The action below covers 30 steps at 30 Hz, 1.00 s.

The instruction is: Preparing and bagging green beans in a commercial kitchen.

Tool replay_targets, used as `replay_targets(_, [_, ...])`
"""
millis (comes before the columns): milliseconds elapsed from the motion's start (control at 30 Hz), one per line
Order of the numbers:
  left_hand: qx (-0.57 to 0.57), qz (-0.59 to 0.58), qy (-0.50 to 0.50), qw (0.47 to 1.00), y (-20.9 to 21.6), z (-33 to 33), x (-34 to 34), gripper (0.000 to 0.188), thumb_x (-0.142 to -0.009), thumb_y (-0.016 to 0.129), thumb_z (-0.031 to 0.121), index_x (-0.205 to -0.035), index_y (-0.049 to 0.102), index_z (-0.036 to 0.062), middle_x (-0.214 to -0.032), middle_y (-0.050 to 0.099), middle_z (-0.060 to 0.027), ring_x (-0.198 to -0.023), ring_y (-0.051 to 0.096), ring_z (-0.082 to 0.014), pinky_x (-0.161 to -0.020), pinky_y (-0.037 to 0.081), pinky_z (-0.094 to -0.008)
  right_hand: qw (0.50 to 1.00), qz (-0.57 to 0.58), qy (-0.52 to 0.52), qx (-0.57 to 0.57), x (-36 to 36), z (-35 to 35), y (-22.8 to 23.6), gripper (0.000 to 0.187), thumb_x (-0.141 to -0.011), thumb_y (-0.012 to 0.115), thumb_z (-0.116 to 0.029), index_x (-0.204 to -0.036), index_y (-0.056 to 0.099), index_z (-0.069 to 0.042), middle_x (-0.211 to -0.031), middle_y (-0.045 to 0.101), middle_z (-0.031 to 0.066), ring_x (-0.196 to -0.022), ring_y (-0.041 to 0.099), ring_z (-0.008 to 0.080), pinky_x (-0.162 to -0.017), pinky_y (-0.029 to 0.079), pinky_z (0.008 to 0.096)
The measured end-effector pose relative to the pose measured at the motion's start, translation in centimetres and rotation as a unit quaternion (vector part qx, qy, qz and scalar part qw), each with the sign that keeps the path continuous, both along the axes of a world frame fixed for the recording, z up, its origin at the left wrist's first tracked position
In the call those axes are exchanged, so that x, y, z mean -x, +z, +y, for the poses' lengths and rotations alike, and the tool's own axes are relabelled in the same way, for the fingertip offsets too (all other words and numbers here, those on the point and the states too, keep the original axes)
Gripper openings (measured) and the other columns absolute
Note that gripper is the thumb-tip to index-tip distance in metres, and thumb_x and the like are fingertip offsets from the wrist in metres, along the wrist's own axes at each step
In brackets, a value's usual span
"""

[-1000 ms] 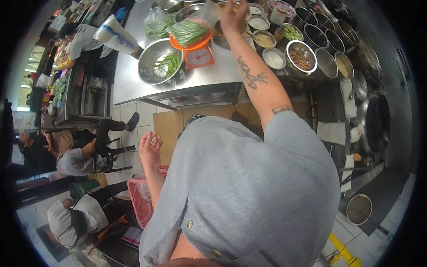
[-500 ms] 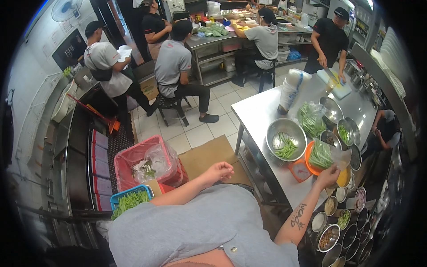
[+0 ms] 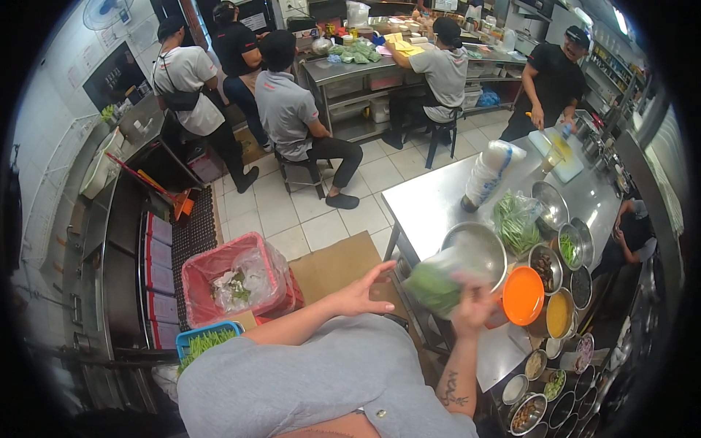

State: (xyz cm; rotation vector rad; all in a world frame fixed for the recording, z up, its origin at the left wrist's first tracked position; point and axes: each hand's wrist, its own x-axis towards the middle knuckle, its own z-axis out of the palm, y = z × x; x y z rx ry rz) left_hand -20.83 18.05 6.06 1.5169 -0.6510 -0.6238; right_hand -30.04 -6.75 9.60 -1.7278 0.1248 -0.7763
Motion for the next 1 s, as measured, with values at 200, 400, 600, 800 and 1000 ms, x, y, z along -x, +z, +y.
replay_targets(200, [-0.001,0.028,-0.143,0.989,0.4,-0.2,-4.1,0.028,-0.096,0.057,0.025,-0.113,0.061,0.0025,-0.096,0.065,-0.0065,-0.09,0.057,-0.0122,-0.083,0.047,-0.03,0.976,0.115,0.147,-0.111,-1.3,8.3,0.6,0.015,-0.097,0.056,-0.01,-0.09,0.061,0.002,-0.085,0.06,0.0031,-0.078,0.054,0.0086,-0.071,0.043,0.0231])
replay_targets(400, [-0.166,0.089,-0.1,0.977,0.7,-1.2,-10.4,0.034,-0.096,0.056,0.028,-0.074,0.062,0.0037,-0.06,0.05,0.0048,-0.056,0.044,-0.0065,-0.051,0.039,-0.0305,0.987,-0.002,0.016,0.16,-6.0,8.8,6.5,0.02,-0.076,0.066,0.001,-0.096,0.063,-0.003,-0.1,0.064,0.0159,-0.092,0.063,0.0316,-0.081,0.051,0.0379])
replay_targets(600, [-0.032,0.251,-0.262,0.931,-3.0,-0.9,-17.0,0.016,-0.091,0.059,0.012,-0.099,0.067,0.0008,-0.088,0.068,-0.003,-0.076,0.062,-0.0093,-0.066,0.052,-0.0251,0.91,0.226,0.232,0.258,-10.8,9.9,5.2,0.066,-0.076,0.074,-0.019,-0.134,0.046,-0.007,-0.135,0.048,0.018,-0.118,0.053,0.0368,-0.091,0.048,0.0459])
replay_targets(800, [-0.019,0.526,-0.294,0.798,-9.2,-2.0,-19.4,0.016,-0.096,0.053,0.013,-0.099,0.064,0.0006,-0.09,0.068,-0.0042,-0.083,0.064,-0.0112,-0.072,0.052,-0.0234,0.883,0.368,0.249,0.155,-10.7,8.5,-0.6,0.071,-0.074,0.073,-0.016,-0.137,0.042,-0.007,-0.121,0.06,0.018,-0.108,0.059,0.0372,-0.085,0.049,0.0456])
replay_targets(1000, [-0.049,0.471,-0.255,0.843,-7.4,-7.5,-20.6,0.022,-0.098,0.053,0.02,-0.109,0.059,0.0016,-0.105,0.065,-0.0107,-0.091,0.066,-0.018,-0.08,0.055,-0.0309,0.915,0.378,0.127,0.054,-9.2,-0.1,0.6,0.038,-0.08,0.074,-0.016,-0.112,0.063,0.001,-0.098,0.069,0.0149,-0.088,0.066,0.0206,-0.079,0.051,0.0328])
